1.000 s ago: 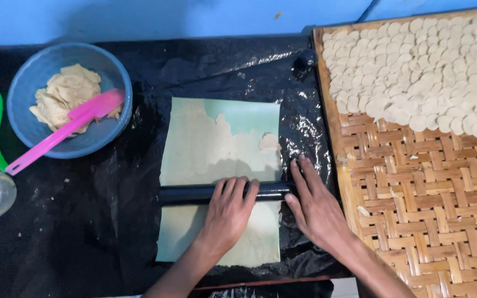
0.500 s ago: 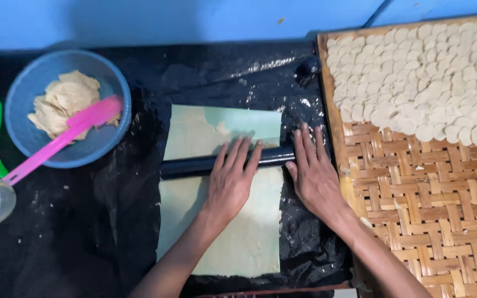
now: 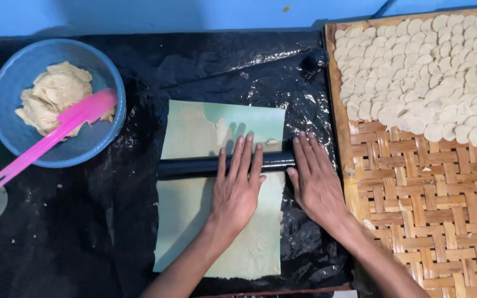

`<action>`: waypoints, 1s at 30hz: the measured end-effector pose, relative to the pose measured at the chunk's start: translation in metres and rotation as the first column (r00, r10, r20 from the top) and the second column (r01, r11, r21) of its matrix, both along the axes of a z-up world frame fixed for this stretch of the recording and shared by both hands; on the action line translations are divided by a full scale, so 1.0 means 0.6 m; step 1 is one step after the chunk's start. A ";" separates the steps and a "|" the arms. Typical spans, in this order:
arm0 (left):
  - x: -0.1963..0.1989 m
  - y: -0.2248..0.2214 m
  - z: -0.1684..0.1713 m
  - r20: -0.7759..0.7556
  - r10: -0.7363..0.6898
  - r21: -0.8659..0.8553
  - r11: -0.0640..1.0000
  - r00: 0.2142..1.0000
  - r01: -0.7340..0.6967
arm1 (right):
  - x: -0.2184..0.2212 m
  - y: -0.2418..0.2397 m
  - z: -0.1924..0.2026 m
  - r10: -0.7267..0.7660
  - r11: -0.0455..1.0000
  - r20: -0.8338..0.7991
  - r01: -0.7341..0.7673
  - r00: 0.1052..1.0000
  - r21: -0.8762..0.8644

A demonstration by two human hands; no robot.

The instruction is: Rolling out dough and spreading it on a surface using a spatula and roller for chip production.

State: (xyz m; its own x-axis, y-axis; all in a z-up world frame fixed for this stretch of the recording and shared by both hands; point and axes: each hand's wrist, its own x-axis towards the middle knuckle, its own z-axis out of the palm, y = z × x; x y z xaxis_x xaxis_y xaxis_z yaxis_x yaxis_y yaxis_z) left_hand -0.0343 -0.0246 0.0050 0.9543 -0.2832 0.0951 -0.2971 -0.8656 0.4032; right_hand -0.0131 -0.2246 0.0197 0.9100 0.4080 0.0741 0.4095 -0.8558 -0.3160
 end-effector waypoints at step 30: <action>0.230 0.032 -0.038 0.346 0.082 -0.126 0.991 0.935 -0.040 | 0.222 0.052 -0.038 -0.156 0.978 0.067 0.144 0.986 0.153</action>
State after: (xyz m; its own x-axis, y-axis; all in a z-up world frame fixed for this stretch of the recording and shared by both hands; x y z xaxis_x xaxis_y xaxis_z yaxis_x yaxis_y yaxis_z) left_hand 0.1038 -0.0054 -0.0175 0.8699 -0.1928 0.4539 -0.3851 -0.8406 0.3810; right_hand 0.1200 -0.1934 -0.0031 0.9491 0.2465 0.1961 0.3081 -0.8559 -0.4153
